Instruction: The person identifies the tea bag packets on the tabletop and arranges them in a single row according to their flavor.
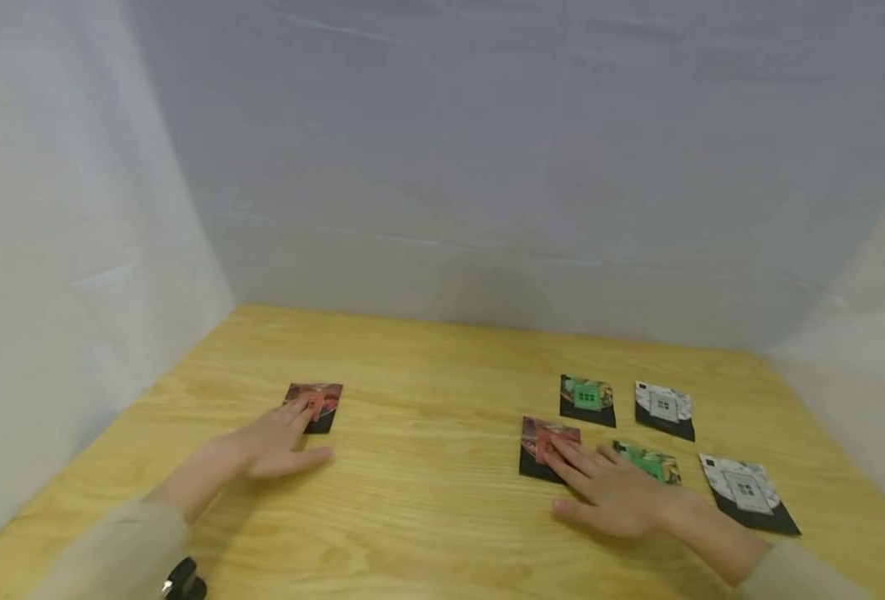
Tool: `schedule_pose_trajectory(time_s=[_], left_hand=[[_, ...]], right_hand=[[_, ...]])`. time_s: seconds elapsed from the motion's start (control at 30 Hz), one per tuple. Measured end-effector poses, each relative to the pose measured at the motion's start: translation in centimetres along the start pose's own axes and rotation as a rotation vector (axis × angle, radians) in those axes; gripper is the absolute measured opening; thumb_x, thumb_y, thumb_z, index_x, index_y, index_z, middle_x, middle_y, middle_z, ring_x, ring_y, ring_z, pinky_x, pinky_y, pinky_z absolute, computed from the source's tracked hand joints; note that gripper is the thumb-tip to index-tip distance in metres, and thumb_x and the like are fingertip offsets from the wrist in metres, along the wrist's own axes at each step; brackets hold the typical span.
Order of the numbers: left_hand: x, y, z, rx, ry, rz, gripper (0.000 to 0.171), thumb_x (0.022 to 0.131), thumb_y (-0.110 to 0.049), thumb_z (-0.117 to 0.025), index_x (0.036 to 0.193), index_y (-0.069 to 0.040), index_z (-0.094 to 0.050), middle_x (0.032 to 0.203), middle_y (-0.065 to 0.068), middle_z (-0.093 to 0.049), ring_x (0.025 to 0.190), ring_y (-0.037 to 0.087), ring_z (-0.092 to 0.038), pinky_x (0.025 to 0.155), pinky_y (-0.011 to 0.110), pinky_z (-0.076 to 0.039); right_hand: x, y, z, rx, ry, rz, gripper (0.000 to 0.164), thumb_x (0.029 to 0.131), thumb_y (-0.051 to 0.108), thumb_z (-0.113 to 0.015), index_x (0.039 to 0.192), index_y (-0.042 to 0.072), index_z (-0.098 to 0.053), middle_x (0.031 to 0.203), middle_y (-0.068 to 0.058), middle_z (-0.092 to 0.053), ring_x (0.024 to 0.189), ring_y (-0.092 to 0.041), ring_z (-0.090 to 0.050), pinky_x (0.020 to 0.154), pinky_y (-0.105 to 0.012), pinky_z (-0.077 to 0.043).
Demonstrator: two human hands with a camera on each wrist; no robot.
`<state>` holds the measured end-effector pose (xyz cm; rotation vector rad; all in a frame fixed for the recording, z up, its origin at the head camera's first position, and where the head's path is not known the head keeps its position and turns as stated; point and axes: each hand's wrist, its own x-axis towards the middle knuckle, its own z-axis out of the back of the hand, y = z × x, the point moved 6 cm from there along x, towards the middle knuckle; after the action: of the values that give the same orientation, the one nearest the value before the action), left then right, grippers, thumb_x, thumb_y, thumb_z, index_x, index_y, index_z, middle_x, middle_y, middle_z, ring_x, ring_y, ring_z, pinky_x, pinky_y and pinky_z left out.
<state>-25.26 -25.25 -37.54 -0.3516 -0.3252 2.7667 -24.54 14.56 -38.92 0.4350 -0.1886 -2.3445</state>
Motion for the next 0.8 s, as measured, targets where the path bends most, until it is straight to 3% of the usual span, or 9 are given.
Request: schedule_pose_trajectory(time_s=[0.3, 0.57, 0.8], left_hand=[[-2.0, 1.9, 0.5, -0.024, -0.035, 0.016, 0.087, 0.093, -0.056, -0.041, 0.142, 0.012, -0.021, 0.148, 0.03, -0.012, 0.134, 0.048, -0.014, 0.106, 0.06, -0.014], [-2.8, 3.2, 0.8, 0.006, -0.045, 0.02, 0.084, 0.092, -0.056, -0.042, 0.14, 0.012, -0.029, 0.145, 0.032, -0.021, 0.13, 0.05, -0.021, 0.103, 0.062, -0.021], [-3.4, 3.9, 0.9, 0.004, -0.05, 0.025, 0.082, 0.092, -0.056, -0.042, 0.139, 0.011, -0.031, 0.145, 0.032, -0.021, 0.13, 0.051, -0.021, 0.103, 0.063, -0.02]], right_hand=[[0.0, 0.0, 0.4, 0.016, -0.025, 0.015, 0.068, 0.097, 0.053, -0.03, 0.149, 0.01, -0.02, 0.154, -0.015, -0.01, 0.137, -0.036, -0.018, 0.106, -0.063, -0.011], [0.0, -0.2, 0.2, 0.016, -0.027, 0.03, 0.068, 0.098, 0.052, -0.031, 0.149, 0.008, -0.021, 0.153, -0.016, -0.012, 0.137, -0.037, -0.016, 0.105, -0.064, -0.011], [-0.1, 0.0, 0.4, 0.019, -0.028, 0.031, 0.066, 0.098, 0.049, -0.033, 0.148, 0.007, -0.022, 0.153, -0.017, -0.013, 0.137, -0.037, -0.018, 0.105, -0.064, -0.013]])
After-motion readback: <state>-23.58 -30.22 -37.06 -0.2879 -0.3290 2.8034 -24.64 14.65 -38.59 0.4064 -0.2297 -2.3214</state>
